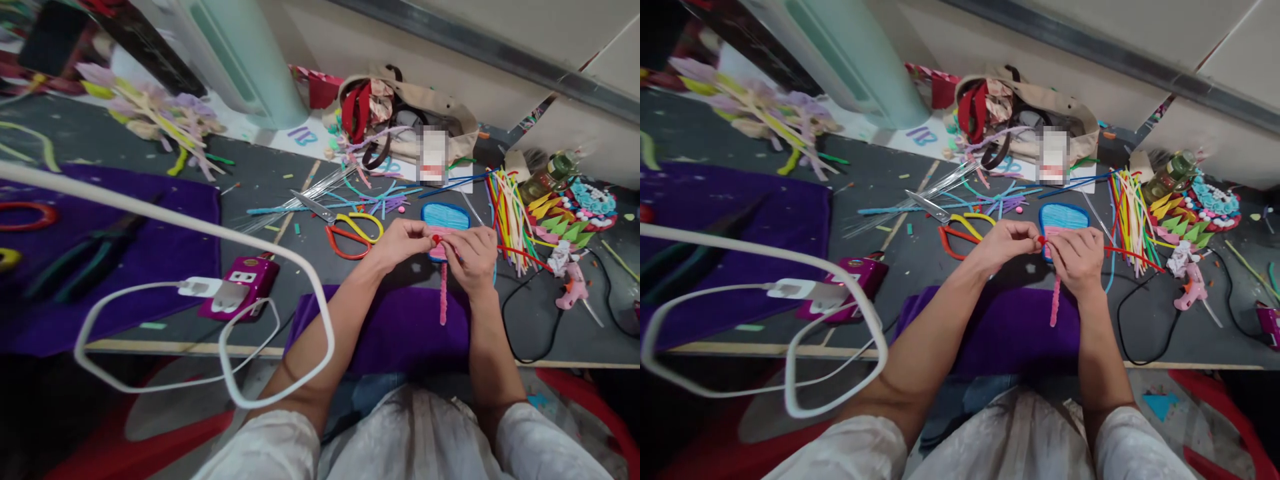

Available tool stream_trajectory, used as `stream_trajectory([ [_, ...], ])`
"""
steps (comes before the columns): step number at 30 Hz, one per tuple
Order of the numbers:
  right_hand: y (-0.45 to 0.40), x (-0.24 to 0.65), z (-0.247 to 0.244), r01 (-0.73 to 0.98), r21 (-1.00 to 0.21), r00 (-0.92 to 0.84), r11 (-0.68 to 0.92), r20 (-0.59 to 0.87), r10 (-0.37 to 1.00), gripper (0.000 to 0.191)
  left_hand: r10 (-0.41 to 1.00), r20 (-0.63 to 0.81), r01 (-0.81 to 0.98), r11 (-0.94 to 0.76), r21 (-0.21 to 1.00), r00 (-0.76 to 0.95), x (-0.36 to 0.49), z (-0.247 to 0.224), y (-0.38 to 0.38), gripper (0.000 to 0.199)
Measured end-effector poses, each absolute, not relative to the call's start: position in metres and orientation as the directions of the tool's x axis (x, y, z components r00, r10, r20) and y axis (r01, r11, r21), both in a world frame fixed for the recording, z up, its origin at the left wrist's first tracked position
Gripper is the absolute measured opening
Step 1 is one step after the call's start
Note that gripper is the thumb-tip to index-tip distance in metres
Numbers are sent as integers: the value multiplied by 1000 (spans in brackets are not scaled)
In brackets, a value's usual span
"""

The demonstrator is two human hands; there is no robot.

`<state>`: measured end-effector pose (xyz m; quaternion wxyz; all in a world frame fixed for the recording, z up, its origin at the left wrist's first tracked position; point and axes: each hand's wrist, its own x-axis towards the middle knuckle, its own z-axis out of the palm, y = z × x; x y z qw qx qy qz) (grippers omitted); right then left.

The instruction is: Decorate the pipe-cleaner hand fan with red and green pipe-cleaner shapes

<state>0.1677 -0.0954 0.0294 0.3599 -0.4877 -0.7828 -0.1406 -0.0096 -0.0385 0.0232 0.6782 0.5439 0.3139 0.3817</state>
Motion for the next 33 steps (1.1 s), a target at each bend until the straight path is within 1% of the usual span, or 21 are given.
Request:
stream_trajectory([
  [4, -96, 168, 30, 862, -132, -272, 490, 695, 666, 15, 861, 0, -188, 111, 976, 508, -9, 25, -39, 22],
  [7, -95, 168, 30, 855, -117, -275, 505, 724, 633, 13, 859, -7, -200, 127, 971, 512, -8, 27, -40, 21],
  [10, -95, 167, 29, 864, -123, -246, 488, 742, 624, 12, 868, -10, -195, 123, 973, 496, -6, 28, -41, 21],
  [13, -95, 165, 28, 878, -149, -207, 456, 739, 641, 12, 884, 8, -203, 99, 974, 468, -5, 29, -43, 21],
  [20, -95, 160, 28, 888, -172, -153, 425, 763, 628, 11, 912, 52, -224, 45, 973, 407, -1, 30, -46, 16],
  [26, -94, 154, 24, 883, -244, -57, 402, 792, 608, 11, 933, 97, -284, 5, 959, 346, 8, 30, -52, 17],
  [30, -94, 150, 22, 872, -330, 25, 362, 768, 640, 14, 961, 86, -315, 2, 949, 264, 17, 26, -58, 18],
  [33, -94, 148, 23, 859, -356, 47, 367, 769, 637, 12, 979, 77, -342, -7, 940, 190, 23, 22, -61, 17],
])
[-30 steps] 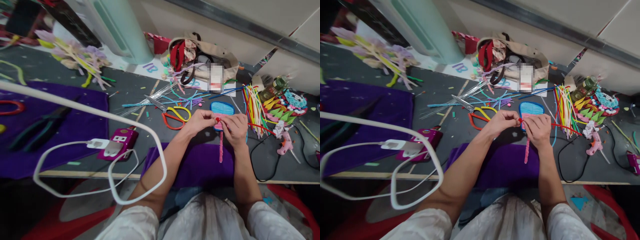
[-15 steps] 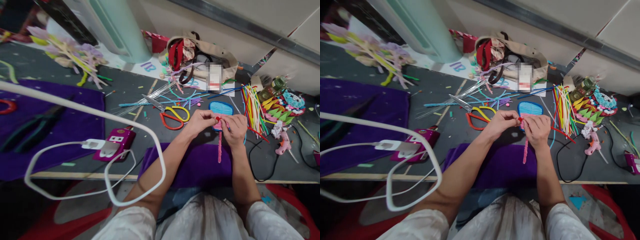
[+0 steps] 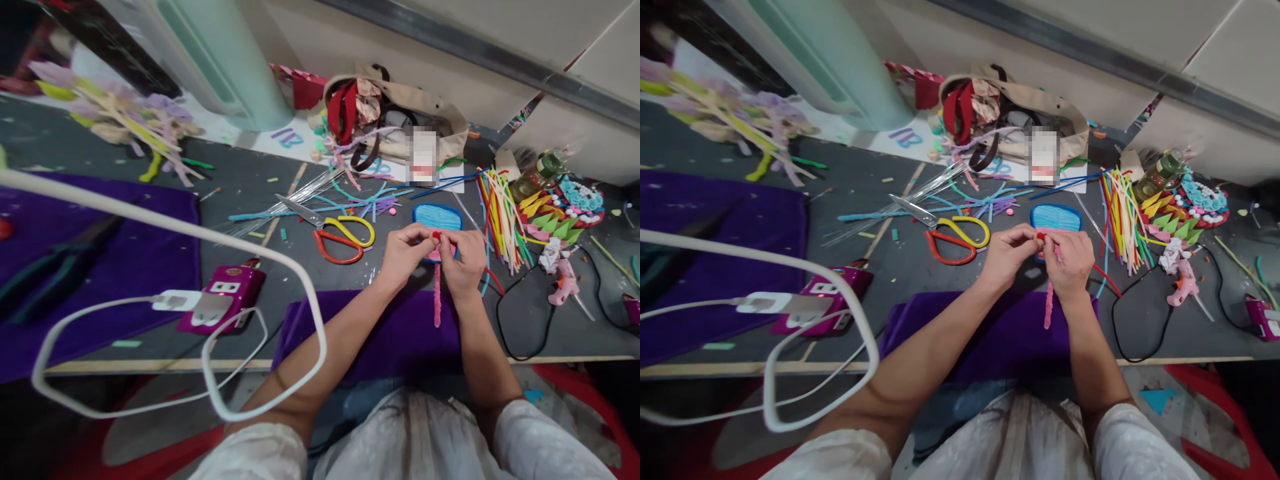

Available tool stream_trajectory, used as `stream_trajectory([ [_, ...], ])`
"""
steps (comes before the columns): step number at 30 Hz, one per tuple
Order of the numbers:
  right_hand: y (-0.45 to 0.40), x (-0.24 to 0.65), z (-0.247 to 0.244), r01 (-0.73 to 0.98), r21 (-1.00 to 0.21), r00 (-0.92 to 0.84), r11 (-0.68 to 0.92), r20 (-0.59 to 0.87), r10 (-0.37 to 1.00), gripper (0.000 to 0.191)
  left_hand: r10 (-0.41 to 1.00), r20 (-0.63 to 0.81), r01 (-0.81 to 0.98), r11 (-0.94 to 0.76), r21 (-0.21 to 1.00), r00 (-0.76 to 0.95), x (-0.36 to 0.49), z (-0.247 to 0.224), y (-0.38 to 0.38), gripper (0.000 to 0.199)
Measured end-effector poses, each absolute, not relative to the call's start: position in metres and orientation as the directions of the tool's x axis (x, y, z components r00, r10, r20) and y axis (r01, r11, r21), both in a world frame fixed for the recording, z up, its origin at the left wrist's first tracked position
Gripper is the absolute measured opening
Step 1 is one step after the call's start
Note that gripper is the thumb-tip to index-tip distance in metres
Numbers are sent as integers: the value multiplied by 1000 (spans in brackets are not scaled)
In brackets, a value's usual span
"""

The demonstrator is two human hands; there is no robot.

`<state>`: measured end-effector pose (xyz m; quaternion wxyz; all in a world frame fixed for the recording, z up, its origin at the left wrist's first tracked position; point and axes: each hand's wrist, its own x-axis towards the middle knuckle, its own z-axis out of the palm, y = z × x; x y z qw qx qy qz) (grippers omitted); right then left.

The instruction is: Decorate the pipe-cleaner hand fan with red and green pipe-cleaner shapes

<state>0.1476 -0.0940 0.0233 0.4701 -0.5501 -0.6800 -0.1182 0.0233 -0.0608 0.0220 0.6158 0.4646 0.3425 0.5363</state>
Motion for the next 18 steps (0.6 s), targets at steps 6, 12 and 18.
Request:
stream_trajectory([
  [6, -94, 148, 25, 877, -321, 36, 357, 785, 618, 10, 985, 71, -366, -9, 930, 157, 26, 19, -62, 14],
  [12, -94, 148, 21, 884, -297, 23, 361, 798, 602, 11, 983, 121, -323, -71, 944, 135, 26, 17, -62, 12],
  [18, -94, 145, 18, 861, -354, 80, 365, 803, 590, 9, 974, 214, -244, -189, 951, 80, 26, 14, -63, 11],
])
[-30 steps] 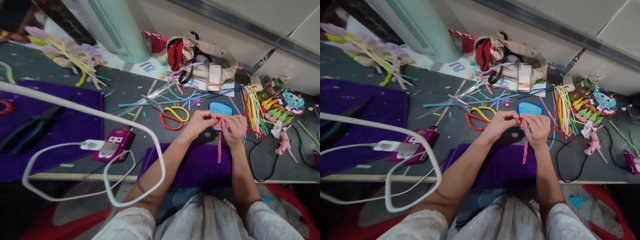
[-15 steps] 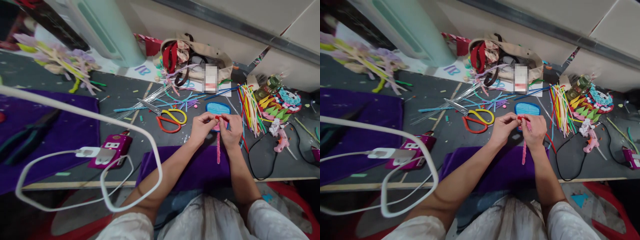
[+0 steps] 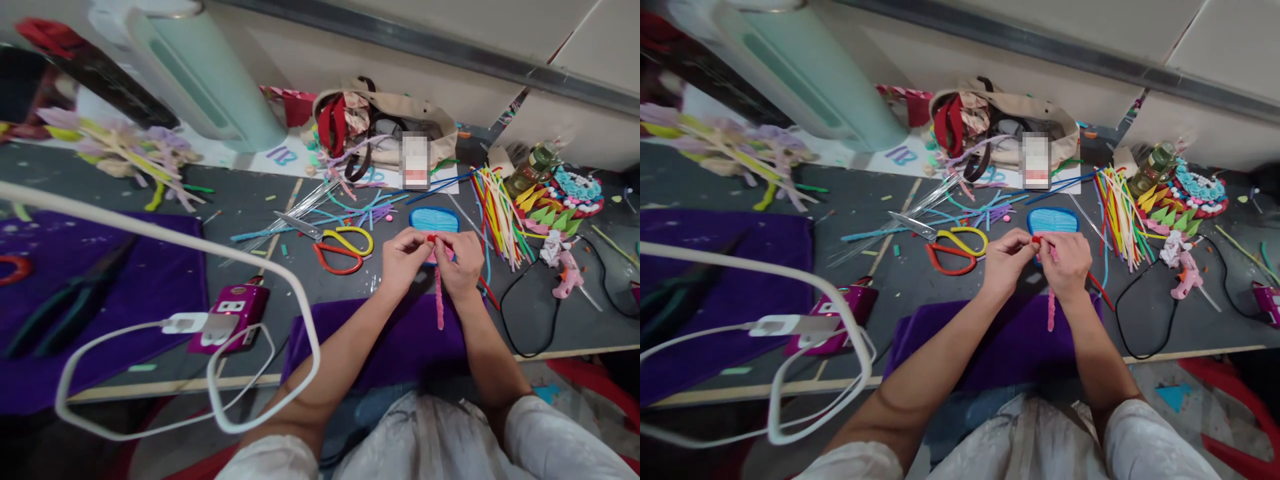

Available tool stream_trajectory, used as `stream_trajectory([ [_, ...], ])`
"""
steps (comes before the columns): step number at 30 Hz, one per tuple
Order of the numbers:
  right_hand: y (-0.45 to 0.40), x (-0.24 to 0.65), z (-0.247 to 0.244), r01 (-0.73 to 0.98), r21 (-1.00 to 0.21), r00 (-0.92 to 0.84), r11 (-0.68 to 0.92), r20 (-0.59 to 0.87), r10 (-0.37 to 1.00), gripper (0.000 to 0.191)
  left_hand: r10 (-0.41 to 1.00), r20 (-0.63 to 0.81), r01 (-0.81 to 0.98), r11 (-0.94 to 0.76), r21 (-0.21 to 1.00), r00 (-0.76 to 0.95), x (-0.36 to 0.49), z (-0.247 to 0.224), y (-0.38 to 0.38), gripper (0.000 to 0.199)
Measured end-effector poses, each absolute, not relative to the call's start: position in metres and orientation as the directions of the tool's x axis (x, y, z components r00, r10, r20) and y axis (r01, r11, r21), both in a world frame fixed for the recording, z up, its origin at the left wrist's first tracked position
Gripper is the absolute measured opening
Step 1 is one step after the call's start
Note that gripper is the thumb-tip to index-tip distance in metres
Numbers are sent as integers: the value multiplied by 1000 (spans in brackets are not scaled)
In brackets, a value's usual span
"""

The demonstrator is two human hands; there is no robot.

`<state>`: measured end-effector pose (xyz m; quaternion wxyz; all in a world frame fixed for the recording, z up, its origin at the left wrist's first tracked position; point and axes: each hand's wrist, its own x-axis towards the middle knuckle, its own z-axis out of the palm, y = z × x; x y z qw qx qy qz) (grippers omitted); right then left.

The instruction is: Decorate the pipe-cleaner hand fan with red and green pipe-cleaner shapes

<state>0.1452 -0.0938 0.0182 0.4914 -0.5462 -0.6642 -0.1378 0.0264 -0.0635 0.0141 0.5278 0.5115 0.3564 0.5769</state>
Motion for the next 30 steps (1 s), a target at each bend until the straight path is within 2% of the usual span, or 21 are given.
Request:
stream_trajectory([
  [5, -95, 139, 21, 817, -423, 128, 391, 795, 593, 12, 962, 269, -172, -257, 951, 51, 28, 12, -68, 13],
  [9, -95, 139, 22, 792, -467, 155, 394, 777, 610, 13, 966, 258, -168, -249, 954, 31, 29, 11, -70, 14],
  [19, -96, 153, 23, 894, -238, -63, 379, 772, 633, 13, 973, 120, -99, -102, 990, 199, 7, 17, -51, 12],
  [25, -96, 153, 23, 892, -225, -100, 392, 747, 657, 12, 959, 6, -151, 38, 988, 283, -1, 21, -45, 17],
  [30, -94, 150, 22, 897, -277, -36, 343, 730, 683, 12, 943, -78, -162, 137, 977, 325, -1, 23, -45, 23],
])
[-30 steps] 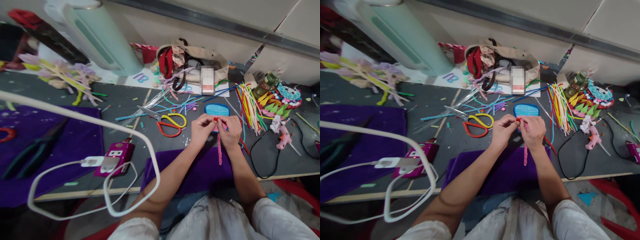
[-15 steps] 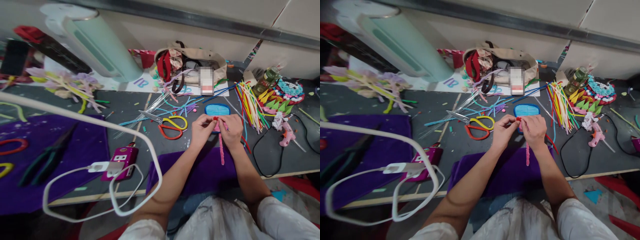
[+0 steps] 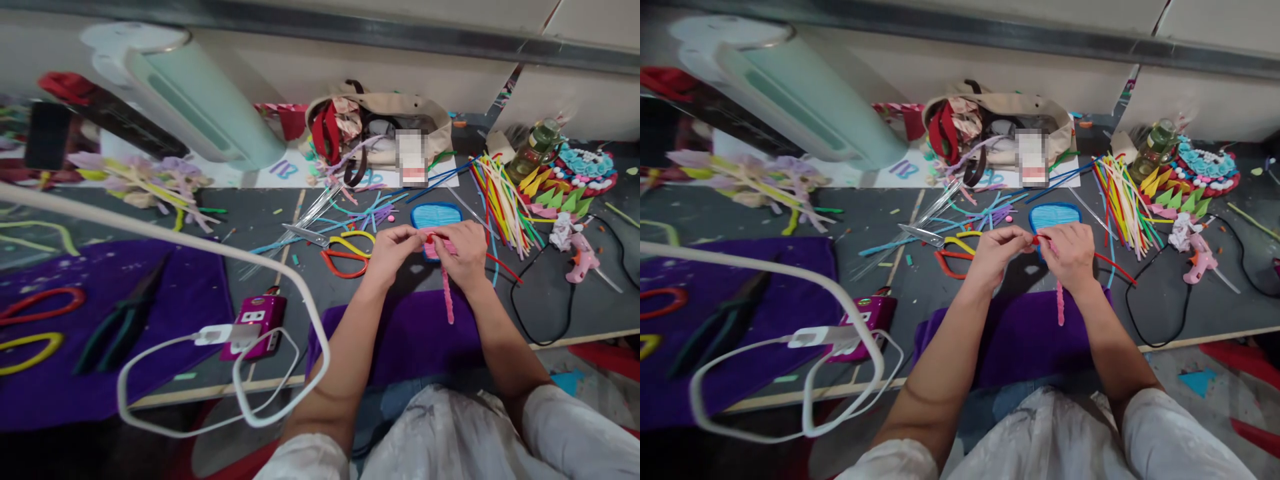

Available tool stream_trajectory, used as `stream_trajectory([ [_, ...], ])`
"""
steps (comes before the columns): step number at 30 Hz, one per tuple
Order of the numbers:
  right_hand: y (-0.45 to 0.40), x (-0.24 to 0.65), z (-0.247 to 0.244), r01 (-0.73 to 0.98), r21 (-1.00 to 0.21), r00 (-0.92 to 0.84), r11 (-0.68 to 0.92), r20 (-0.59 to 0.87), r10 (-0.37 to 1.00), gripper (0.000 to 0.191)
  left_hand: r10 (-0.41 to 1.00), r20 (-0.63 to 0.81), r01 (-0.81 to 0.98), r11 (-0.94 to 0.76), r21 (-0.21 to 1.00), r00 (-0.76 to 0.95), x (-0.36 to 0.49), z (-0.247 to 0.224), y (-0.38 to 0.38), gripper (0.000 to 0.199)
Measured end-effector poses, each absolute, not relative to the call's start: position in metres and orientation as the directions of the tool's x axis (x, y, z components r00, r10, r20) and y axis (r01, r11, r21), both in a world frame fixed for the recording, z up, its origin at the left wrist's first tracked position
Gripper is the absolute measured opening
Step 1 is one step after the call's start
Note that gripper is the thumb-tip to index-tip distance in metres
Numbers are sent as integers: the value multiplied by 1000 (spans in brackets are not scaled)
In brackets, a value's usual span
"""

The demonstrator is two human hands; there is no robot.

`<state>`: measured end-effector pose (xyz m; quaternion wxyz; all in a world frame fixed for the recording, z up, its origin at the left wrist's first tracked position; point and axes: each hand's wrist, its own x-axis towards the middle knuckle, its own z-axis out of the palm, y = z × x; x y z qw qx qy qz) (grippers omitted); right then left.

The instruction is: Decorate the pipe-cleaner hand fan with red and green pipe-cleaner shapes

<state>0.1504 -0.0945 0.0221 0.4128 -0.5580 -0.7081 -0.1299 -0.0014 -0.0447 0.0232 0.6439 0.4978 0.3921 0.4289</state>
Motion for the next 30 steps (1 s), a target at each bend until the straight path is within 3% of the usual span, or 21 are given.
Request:
stream_trajectory([
  [6, -95, 152, 22, 876, -283, -74, 390, 720, 690, 14, 915, -100, -128, 161, 979, 390, -6, 21, -43, 23],
  [16, -96, 154, 20, 878, -292, -99, 378, 663, 742, 13, 901, -75, -86, 123, 989, 427, -8, 19, -41, 6],
  [26, -95, 152, 22, 862, -241, -147, 445, 722, 676, 12, 883, -111, -63, 157, 986, 456, -10, 21, -41, 11],
  [30, -95, 153, 20, 863, -271, -137, 427, 688, 713, 15, 885, -97, -60, 140, 988, 456, -8, 20, -42, 15],
])
